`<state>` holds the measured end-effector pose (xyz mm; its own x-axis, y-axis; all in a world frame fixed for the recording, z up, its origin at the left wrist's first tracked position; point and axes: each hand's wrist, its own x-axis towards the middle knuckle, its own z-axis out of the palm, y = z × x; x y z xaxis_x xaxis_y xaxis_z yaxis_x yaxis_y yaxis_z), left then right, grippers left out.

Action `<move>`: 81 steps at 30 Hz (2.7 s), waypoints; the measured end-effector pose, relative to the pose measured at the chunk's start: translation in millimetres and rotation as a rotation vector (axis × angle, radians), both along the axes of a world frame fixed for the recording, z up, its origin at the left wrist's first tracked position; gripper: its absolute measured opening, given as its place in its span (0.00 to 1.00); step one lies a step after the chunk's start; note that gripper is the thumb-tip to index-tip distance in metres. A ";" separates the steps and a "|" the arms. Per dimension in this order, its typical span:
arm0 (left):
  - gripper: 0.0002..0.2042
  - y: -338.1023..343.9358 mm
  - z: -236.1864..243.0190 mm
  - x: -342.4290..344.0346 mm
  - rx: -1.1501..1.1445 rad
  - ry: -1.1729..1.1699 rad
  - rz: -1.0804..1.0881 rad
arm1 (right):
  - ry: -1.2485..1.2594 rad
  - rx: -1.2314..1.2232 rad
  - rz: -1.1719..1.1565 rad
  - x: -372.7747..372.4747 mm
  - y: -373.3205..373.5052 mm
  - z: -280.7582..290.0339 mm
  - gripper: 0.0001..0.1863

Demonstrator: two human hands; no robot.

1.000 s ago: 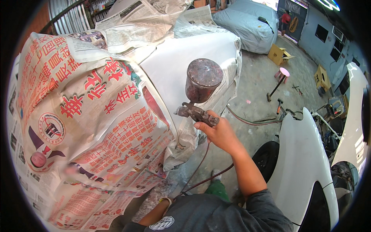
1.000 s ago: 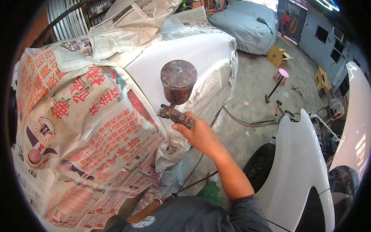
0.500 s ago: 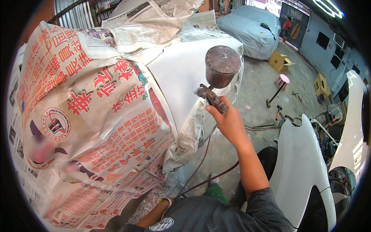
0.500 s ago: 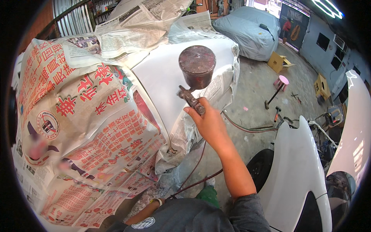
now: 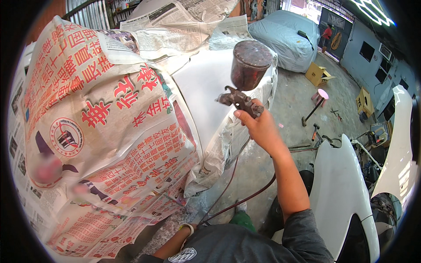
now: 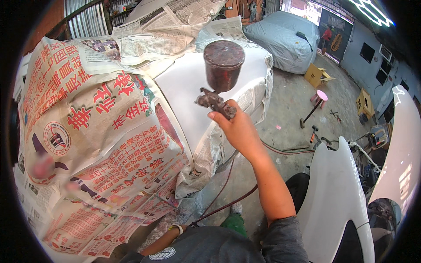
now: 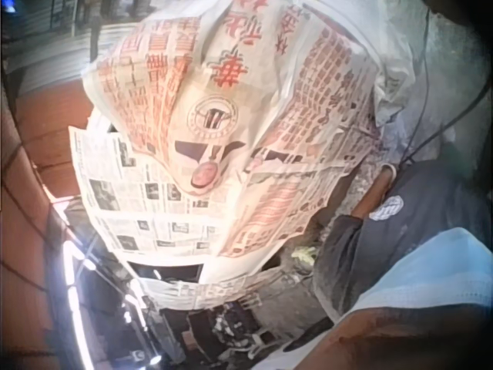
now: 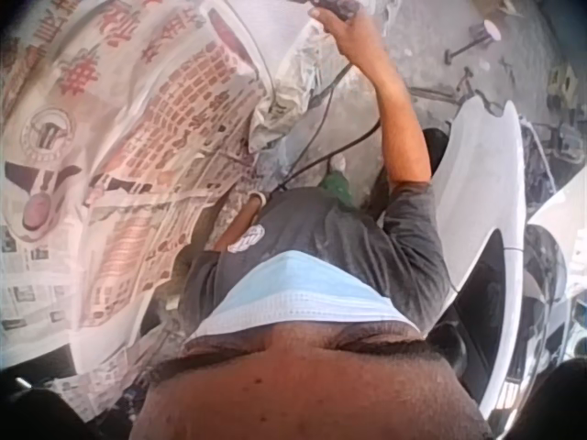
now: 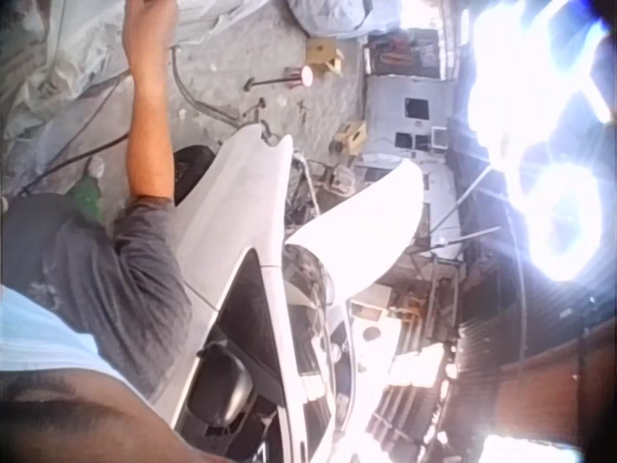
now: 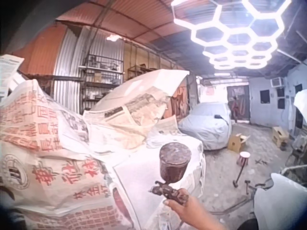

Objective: The person uses a spray gun to apply white paint to the exterior panels of a car, moving the gun in steady strokes across the masked bodywork.

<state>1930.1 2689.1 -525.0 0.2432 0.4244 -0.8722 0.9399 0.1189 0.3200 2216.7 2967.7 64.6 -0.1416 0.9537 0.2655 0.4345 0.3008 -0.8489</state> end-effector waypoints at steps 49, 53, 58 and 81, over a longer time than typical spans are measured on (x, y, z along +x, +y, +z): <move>0.20 38.0 92.8 33.1 0.222 -0.205 0.096 | -0.047 0.028 0.202 -34.3 32.9 111.9 0.21; 0.20 49.6 115.0 43.5 0.210 -0.212 0.084 | -0.049 0.041 0.172 -18.0 43.5 123.1 0.22; 0.23 66.1 124.9 53.1 0.216 -0.210 0.064 | -0.095 0.014 0.212 -16.6 61.9 161.8 0.22; 0.28 145.1 226.9 117.0 0.186 -0.227 0.197 | -0.185 -0.022 0.240 14.4 199.5 170.4 0.18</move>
